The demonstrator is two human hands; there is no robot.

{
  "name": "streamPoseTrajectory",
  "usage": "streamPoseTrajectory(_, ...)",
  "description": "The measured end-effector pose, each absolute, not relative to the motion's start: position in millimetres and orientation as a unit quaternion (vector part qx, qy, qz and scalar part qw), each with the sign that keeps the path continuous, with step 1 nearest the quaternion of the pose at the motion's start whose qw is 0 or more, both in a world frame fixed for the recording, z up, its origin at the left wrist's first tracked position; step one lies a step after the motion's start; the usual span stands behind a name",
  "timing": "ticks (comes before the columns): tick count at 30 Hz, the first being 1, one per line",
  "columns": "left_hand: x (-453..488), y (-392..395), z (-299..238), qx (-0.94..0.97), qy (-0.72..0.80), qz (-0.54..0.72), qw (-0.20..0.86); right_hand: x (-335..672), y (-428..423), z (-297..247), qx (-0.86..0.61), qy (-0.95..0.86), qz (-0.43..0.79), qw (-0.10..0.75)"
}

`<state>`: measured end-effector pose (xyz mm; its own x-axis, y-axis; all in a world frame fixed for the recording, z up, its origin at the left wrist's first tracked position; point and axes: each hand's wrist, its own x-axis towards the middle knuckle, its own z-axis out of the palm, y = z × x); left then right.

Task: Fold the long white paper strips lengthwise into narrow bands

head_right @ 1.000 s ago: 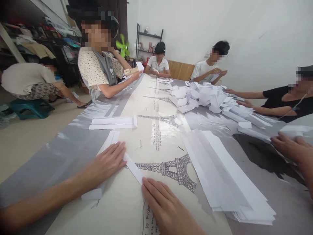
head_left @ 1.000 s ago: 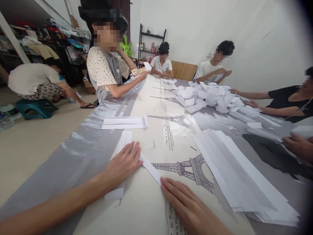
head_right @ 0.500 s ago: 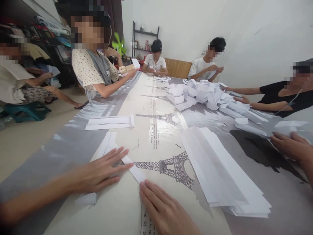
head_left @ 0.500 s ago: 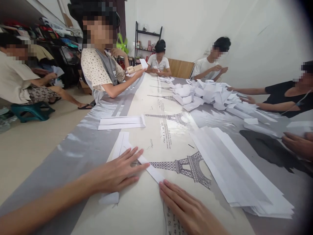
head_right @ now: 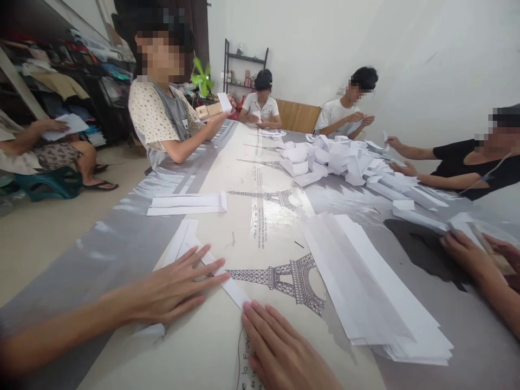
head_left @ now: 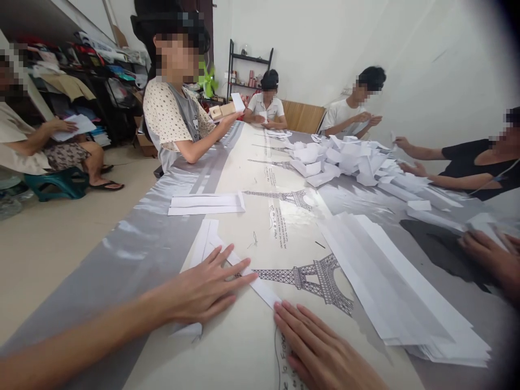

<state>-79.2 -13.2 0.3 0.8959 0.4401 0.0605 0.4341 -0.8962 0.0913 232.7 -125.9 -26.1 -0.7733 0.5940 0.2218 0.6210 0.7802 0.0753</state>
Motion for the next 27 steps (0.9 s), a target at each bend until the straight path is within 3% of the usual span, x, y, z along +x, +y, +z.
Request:
streamPoseTrajectory(10,-76,-15,-1,0.971,0.237,0.033,0.011,258,-138,-14,-0.315,-0.947,-0.040,0.059)
streamPoseTrajectory(21,-46,-16,4,0.980,0.132,0.083,-0.123,260,-142,2,-0.373,-0.916,0.040,0.139)
streamPoseTrajectory(27,-44,-18,5,0.979,0.130,0.078,-0.136,231,-119,2,-0.443,-0.872,0.096,0.183)
